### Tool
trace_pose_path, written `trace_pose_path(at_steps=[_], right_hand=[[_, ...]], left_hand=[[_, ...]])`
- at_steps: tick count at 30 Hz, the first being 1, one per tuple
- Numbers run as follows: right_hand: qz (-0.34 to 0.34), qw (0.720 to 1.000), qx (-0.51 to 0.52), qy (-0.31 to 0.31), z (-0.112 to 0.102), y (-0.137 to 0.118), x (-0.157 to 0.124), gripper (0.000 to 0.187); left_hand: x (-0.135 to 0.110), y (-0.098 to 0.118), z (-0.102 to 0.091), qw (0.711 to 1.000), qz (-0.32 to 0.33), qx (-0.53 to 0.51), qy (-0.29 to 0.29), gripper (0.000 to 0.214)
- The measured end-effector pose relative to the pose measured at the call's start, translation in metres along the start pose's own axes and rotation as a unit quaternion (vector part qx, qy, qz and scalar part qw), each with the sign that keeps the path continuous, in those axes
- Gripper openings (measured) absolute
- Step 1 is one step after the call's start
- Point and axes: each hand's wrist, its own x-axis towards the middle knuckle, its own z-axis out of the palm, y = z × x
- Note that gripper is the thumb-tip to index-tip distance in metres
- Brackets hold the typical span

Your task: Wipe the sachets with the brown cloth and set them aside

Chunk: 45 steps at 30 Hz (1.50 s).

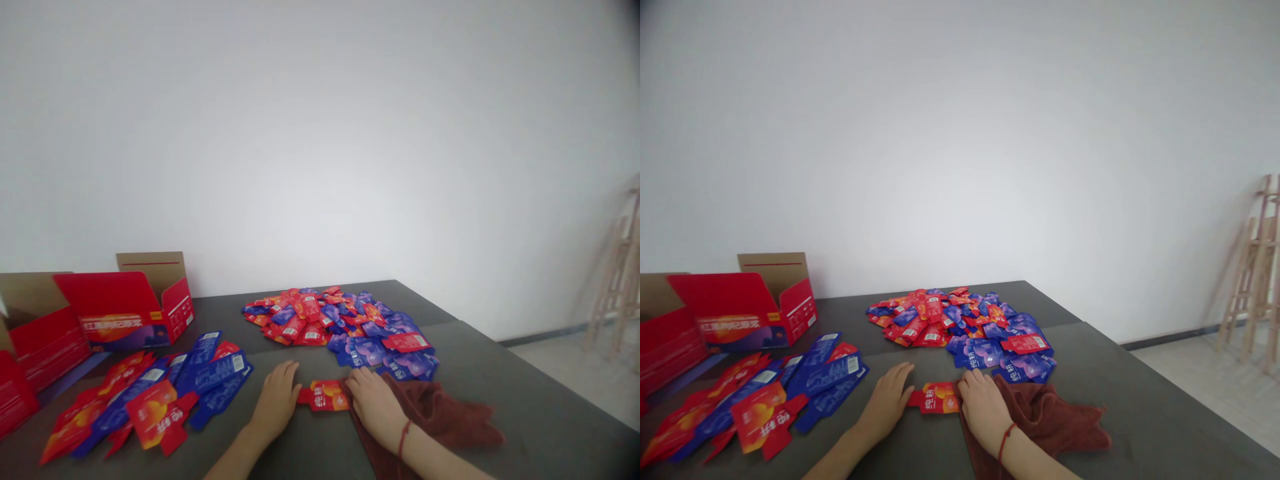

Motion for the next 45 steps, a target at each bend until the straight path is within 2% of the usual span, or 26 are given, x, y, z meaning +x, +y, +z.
trace_pose_path(at_steps=[4,9,12,16,18,20,23,25,28,30,32,34,39,42,45], right_hand=[[-0.024,0.999,-0.022,-0.023,-0.001,-0.01,0.019,0.021],[-0.05,0.998,-0.018,-0.029,0.0,-0.044,0.042,0.021],[-0.098,0.995,0.007,-0.03,-0.002,-0.057,0.035,0.022],[-0.172,0.982,0.078,-0.028,-0.005,-0.043,0.009,0.03],[-0.144,0.985,0.093,-0.018,-0.005,-0.029,0.0,0.03],[-0.079,0.993,0.09,0.001,-0.002,-0.021,-0.001,0.027],[-0.003,0.998,0.056,0.016,0.004,-0.03,0.012,0.023],[0.005,1.0,0.026,0.008,0.009,-0.049,0.024,0.021],[-0.02,1.0,0.0,-0.01,0.014,-0.079,0.037,0.021],[-0.043,0.999,0.002,-0.013,0.015,-0.086,0.039,0.022],[-0.065,0.998,0.017,-0.011,0.013,-0.079,0.034,0.022],[-0.068,0.997,0.032,-0.006,0.011,-0.06,0.025,0.022],[0.035,0.999,-0.002,0.001,0.008,-0.012,0.006,0.026],[0.056,0.998,-0.034,-0.001,0.01,-0.012,0.009,0.027],[0.034,0.999,-0.028,-0.006,0.012,-0.027,0.019,0.027]], left_hand=[[0.003,0.0,0.006,0.999,0.022,0.041,-0.02,0.048],[0.002,0.002,0.004,0.997,0.029,0.054,-0.04,0.045],[0.002,0.001,0.002,0.996,0.039,0.061,-0.05,0.045],[0.002,0.002,0.001,0.996,0.04,0.063,-0.051,0.046],[0.002,0.002,0.0,0.996,0.037,0.061,-0.049,0.046],[0.002,0.003,0.0,0.997,0.035,0.058,-0.048,0.046],[0.002,0.003,0.001,0.997,0.034,0.054,-0.045,0.046],[0.002,0.003,0.002,0.997,0.033,0.054,-0.046,0.046],[0.003,0.0,0.002,0.997,0.031,0.055,-0.053,0.046],[0.003,-0.001,0.002,0.996,0.031,0.056,-0.057,0.048],[0.003,-0.002,0.001,0.996,0.031,0.056,-0.058,0.049],[0.004,-0.002,0.001,0.996,0.027,0.057,-0.055,0.049],[0.004,0.001,0.002,0.997,0.026,0.051,-0.044,0.051],[0.005,0.002,0.001,0.998,0.027,0.041,-0.037,0.051],[0.003,0.002,0.001,0.999,0.043,0.022,-0.02,0.053]])
